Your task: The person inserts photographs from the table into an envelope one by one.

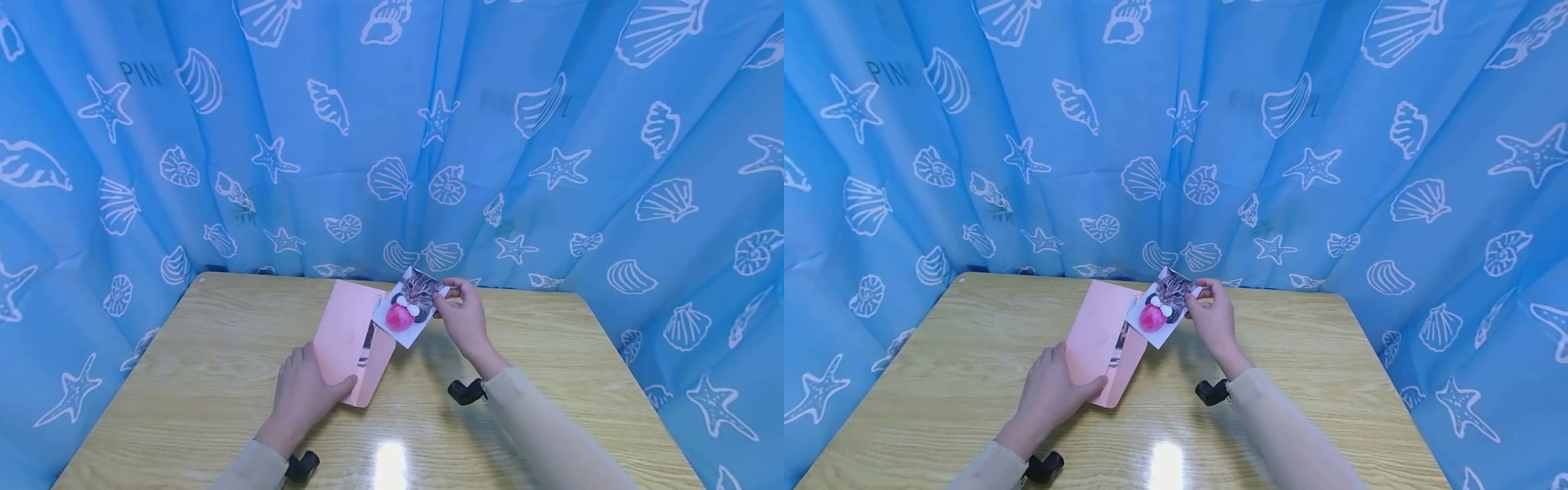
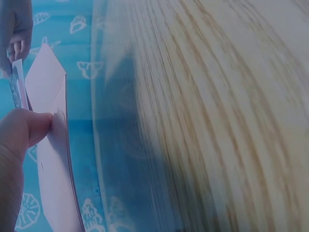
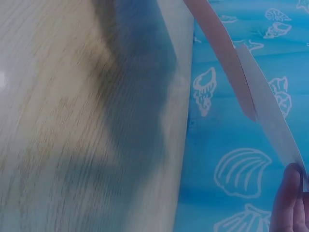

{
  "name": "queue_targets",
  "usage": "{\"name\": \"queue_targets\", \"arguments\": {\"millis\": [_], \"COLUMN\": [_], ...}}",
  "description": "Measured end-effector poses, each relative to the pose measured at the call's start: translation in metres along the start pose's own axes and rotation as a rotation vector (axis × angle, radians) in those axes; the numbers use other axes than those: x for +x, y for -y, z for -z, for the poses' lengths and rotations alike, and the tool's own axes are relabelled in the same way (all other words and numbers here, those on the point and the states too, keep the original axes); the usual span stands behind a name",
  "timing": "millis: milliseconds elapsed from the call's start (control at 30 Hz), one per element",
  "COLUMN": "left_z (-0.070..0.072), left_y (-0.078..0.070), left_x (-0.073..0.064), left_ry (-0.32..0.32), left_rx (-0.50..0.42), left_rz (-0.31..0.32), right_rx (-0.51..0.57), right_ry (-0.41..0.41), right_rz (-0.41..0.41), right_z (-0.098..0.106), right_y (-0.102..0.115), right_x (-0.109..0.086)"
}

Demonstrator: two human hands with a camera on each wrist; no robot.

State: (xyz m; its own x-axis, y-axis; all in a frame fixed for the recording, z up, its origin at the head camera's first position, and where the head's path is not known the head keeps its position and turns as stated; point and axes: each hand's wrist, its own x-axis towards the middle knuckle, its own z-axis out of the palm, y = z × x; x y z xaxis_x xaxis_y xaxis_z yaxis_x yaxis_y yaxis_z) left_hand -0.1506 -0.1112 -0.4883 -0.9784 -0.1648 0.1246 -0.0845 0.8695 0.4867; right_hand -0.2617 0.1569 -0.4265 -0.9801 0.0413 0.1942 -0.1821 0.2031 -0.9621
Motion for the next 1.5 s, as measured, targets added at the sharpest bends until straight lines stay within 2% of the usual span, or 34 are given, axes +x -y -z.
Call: {"name": "queue_targets", "arguments": {"millis": [300,433,633,867,1100,1500], "left_z": [-0.003,-0.003,-0.001,0.0,0.0,-0.005], "left_y": [0.001,0.002,0.002,0.001,0.0,-0.001], "left_x": [0.001,0.001,0.001,0.001,0.001,0.001], "left_ry": [-0.011,-0.001,0.004,0.009,0.021,0.012], "left_rx": [0.003,0.005,-0.003,-0.013,-0.021,-0.033], "left_rz": [-0.01,-0.004,-0.006,0.002,0.016,-0.01], "right_rx": [-0.005,-0.013,0.028,0.029,0.006,-0.061], "right_ry": [0.054,0.083,0.122,0.137,0.177,0.211], "right_rz": [-0.044,-0.05,-0.056,-0.051,-0.075,-0.072], "right_z": [-0.009,-0.014,-0.018,-0.027,-0.03,-0.035], "right_y": [0.024,0.025,0.021,-0.011,-0.01,-0.001], "right_x": [-0.015,-0.02,-0.022,-0.013,-0.016,-0.012]}}
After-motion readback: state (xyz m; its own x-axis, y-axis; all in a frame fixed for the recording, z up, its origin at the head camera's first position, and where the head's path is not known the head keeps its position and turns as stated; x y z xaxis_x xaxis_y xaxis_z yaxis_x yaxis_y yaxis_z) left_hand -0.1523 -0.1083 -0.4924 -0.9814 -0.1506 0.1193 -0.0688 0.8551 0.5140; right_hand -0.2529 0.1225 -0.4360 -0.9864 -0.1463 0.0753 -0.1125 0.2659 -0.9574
